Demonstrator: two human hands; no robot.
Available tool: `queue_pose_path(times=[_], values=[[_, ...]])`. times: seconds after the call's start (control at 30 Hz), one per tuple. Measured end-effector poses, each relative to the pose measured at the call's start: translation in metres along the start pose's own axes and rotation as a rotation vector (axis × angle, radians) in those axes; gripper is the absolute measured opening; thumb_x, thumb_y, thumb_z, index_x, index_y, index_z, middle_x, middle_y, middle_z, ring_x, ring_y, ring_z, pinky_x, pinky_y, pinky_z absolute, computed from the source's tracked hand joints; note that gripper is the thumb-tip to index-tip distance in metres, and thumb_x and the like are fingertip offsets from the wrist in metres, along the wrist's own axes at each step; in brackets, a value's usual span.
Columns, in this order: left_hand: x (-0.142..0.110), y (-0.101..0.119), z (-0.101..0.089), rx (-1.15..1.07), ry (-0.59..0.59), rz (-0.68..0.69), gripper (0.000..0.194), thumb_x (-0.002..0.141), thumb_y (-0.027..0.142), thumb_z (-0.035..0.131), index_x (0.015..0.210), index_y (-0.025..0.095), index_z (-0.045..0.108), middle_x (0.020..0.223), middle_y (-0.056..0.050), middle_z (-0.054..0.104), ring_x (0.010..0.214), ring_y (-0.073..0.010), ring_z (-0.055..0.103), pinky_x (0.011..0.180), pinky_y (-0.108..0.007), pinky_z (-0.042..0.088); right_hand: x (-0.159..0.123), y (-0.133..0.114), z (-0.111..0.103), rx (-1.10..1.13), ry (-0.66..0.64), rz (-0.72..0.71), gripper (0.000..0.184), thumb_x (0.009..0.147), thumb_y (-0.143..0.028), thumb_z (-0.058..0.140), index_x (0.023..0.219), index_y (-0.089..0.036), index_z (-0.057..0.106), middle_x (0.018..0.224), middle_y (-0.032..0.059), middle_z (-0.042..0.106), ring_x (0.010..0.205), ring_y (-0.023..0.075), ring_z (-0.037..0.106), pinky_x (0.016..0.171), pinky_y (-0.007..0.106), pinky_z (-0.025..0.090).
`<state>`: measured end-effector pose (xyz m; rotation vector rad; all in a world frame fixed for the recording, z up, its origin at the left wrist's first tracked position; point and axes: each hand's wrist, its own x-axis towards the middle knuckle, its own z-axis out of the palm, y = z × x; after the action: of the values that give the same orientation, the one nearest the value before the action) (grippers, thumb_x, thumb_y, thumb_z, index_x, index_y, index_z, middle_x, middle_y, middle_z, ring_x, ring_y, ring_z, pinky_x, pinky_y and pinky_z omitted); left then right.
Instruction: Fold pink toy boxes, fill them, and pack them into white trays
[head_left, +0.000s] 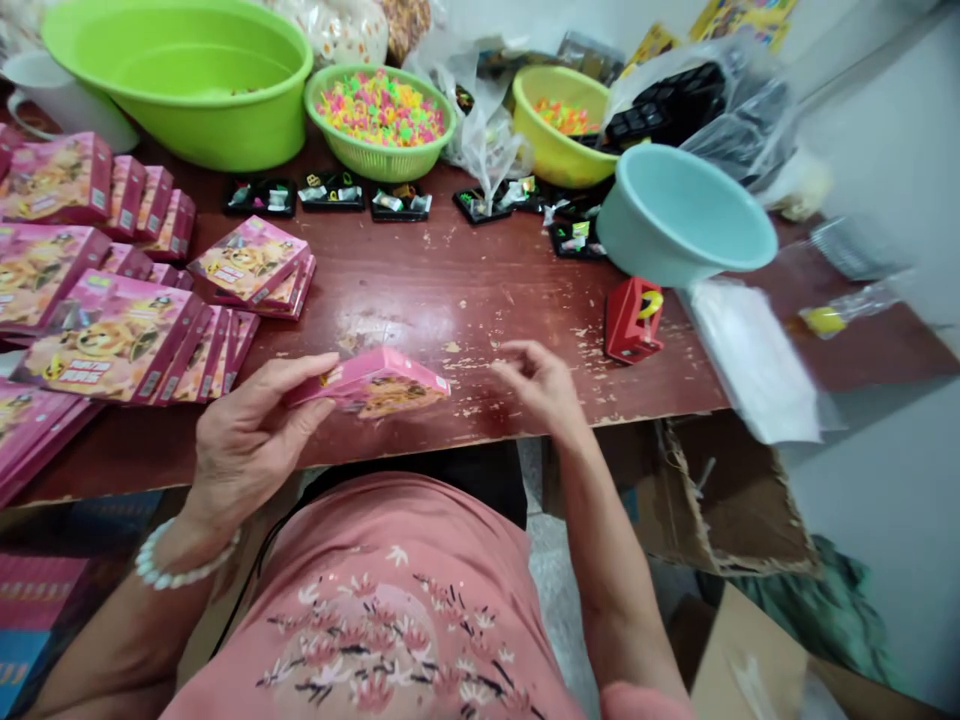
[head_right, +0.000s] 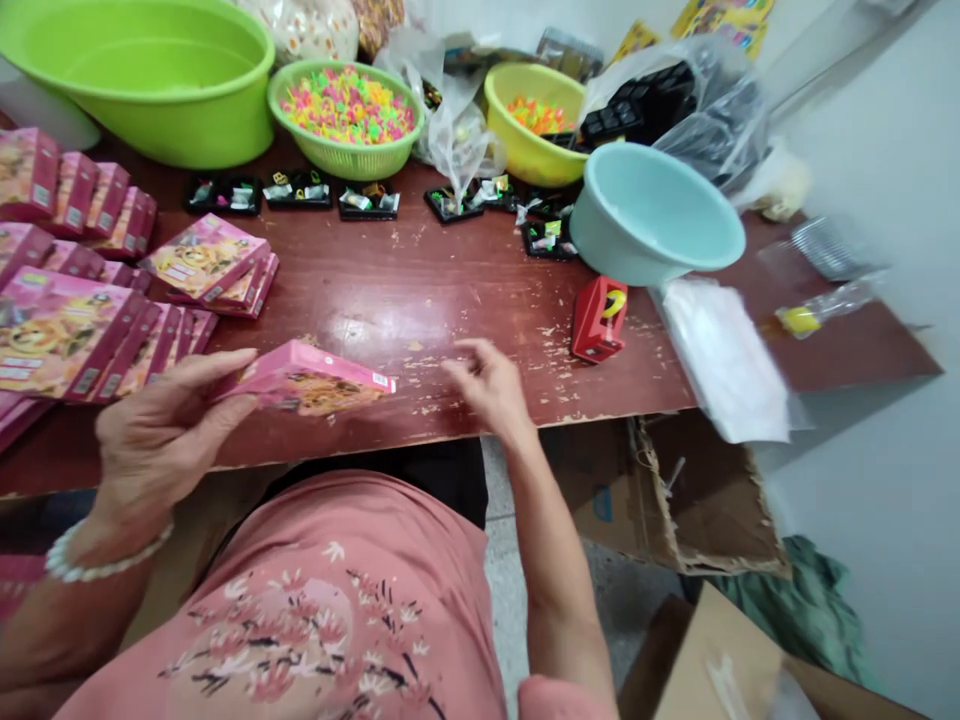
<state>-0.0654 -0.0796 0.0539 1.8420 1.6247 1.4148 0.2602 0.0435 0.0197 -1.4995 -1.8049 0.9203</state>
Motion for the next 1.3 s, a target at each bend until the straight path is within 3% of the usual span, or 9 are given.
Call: queue_pose_path(times=[0.07,0.13,0.27,0.43,0.57,0.77,0.97,1.13,1.3], values=[[0.004,-0.020,0.005,-0.013,-0.005,0.028,0.029,0.095,0.018,0.070,0.123,0.028,0.072,0.119,-0.001,0.076,0.113,-0.0181,0.072,0.106,-0.035,0.057,0.054,0.028,-0.025,-0.101,0.231,0.014,0.038,0.085,-0.043,0.068,0.114,-0.018,0.072,0.085,0.0037,0.070,0.080,0.0205,0.065,0.081,0.036,0.053],[0.002,-0.044,0.011,-0.004,-0.115,0.049,0.024,0.097,0.016,0.062,0.116,0.026,0.072,0.121,-0.003,0.075,0.123,-0.0217,0.069,0.113,-0.042,0.054,0.108,0.051,-0.047,-0.222,0.371,0.094,0.040,0.086,-0.036,0.060,0.119,-0.016,0.071,0.092,0.0075,0.073,0.088,0.0245,0.067,0.090,0.041,0.054],[-0.009,-0.078,0.016,0.210,-0.282,0.028,0.035,0.095,0.009,0.044,0.113,0.024,0.071,0.149,-0.008,0.058,0.150,-0.0295,0.047,0.125,-0.057,0.040,0.187,0.079,-0.073,-0.406,0.395,0.231,0.050,0.088,-0.027,0.052,0.135,-0.015,0.066,0.112,0.0137,0.075,0.107,0.0289,0.068,0.105,0.046,0.050],[-0.005,-0.073,0.036,0.441,-0.242,-0.006,0.034,0.100,0.030,0.053,0.134,0.028,0.059,0.153,-0.011,0.055,0.150,-0.0348,0.046,0.123,-0.063,0.038,0.233,0.093,-0.079,-0.433,0.352,0.339,0.059,0.088,-0.025,0.055,0.147,-0.021,0.059,0.131,0.0151,0.072,0.120,0.0322,0.066,0.105,0.050,0.051],[0.006,-0.066,0.065,0.642,-0.300,-0.077,0.072,0.097,0.055,0.057,0.159,0.025,0.035,0.162,-0.019,0.045,0.153,-0.0437,0.039,0.120,-0.074,0.032,0.247,0.098,-0.082,-0.465,0.320,0.410,0.056,0.091,-0.027,0.059,0.147,-0.024,0.060,0.136,0.0161,0.070,0.124,0.0346,0.066,0.106,0.052,0.050],[0.005,-0.077,0.087,0.720,-0.405,-0.060,0.090,0.094,0.066,0.057,0.165,0.022,0.024,0.159,-0.022,0.048,0.150,-0.0468,0.040,0.118,-0.077,0.028,0.251,0.094,-0.086,-0.517,0.271,0.444,0.052,0.093,-0.028,0.060,0.145,-0.028,0.062,0.138,0.0160,0.069,0.127,0.0355,0.065,0.106,0.051,0.051],[0.005,-0.070,0.090,0.729,-0.356,-0.037,0.098,0.092,0.062,0.058,0.166,0.014,0.017,0.156,-0.028,0.047,0.146,-0.0472,0.043,0.121,-0.074,0.022,0.226,0.076,-0.076,-0.572,0.195,0.424,0.047,0.093,-0.032,0.062,0.139,-0.027,0.066,0.136,0.0172,0.069,0.126,0.0371,0.066,0.106,0.053,0.050],[0.006,-0.063,0.085,0.697,-0.355,-0.031,0.102,0.086,0.050,0.065,0.166,0.014,0.013,0.150,-0.029,0.052,0.135,-0.0454,0.054,0.116,-0.074,0.029,0.162,0.047,-0.052,-0.597,0.050,0.315,0.038,0.091,-0.038,0.063,0.127,-0.028,0.073,0.125,0.0139,0.075,0.117,0.0370,0.070,0.100,0.051,0.054],[0.008,-0.050,0.078,0.616,-0.328,-0.056,0.101,0.077,0.043,0.073,0.163,0.016,0.026,0.154,-0.026,0.052,0.137,-0.0446,0.053,0.117,-0.069,0.031,0.072,0.012,-0.004,-0.523,-0.073,0.130,0.038,0.094,-0.037,0.059,0.130,-0.028,0.070,0.110,0.0097,0.079,0.108,0.0345,0.072,0.092,0.046,0.056]])
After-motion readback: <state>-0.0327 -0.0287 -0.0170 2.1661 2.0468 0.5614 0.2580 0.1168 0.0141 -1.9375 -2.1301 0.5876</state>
